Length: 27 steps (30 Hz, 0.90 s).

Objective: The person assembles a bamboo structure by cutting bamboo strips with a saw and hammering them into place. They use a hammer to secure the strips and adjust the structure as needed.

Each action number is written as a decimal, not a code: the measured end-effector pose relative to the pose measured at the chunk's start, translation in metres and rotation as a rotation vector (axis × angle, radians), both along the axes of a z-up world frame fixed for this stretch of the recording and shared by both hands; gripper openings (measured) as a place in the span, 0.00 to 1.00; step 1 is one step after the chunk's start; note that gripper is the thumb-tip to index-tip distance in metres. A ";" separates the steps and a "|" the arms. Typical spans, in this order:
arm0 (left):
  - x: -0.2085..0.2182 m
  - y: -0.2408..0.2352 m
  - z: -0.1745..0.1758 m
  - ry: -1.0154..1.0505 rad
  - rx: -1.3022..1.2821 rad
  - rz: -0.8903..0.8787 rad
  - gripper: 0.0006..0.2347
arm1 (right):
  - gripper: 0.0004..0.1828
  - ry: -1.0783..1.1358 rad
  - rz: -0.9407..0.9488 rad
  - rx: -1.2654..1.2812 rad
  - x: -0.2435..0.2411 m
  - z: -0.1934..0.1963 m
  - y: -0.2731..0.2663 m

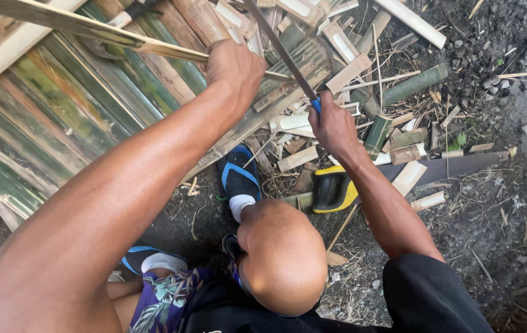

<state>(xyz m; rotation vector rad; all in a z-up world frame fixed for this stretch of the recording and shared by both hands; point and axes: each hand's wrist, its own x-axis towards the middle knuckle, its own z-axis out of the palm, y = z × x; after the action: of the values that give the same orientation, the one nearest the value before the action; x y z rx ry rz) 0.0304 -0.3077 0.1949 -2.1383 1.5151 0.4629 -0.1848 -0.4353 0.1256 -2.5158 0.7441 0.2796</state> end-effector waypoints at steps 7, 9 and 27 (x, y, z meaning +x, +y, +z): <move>0.002 0.000 -0.001 -0.006 -0.011 -0.020 0.10 | 0.19 -0.482 -0.008 -0.011 -0.016 0.007 0.011; 0.001 0.001 -0.003 0.006 -0.008 -0.015 0.09 | 0.19 -0.308 -0.012 -0.069 -0.006 -0.012 0.006; 0.005 0.012 -0.004 0.047 -0.038 0.031 0.09 | 0.15 -0.085 0.043 -0.058 0.003 -0.003 0.000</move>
<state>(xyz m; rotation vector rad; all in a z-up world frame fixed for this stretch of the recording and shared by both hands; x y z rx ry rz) 0.0359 -0.2960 0.1908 -2.1968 1.5296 0.5030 -0.1823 -0.4355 0.1229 -2.5830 0.6739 0.1670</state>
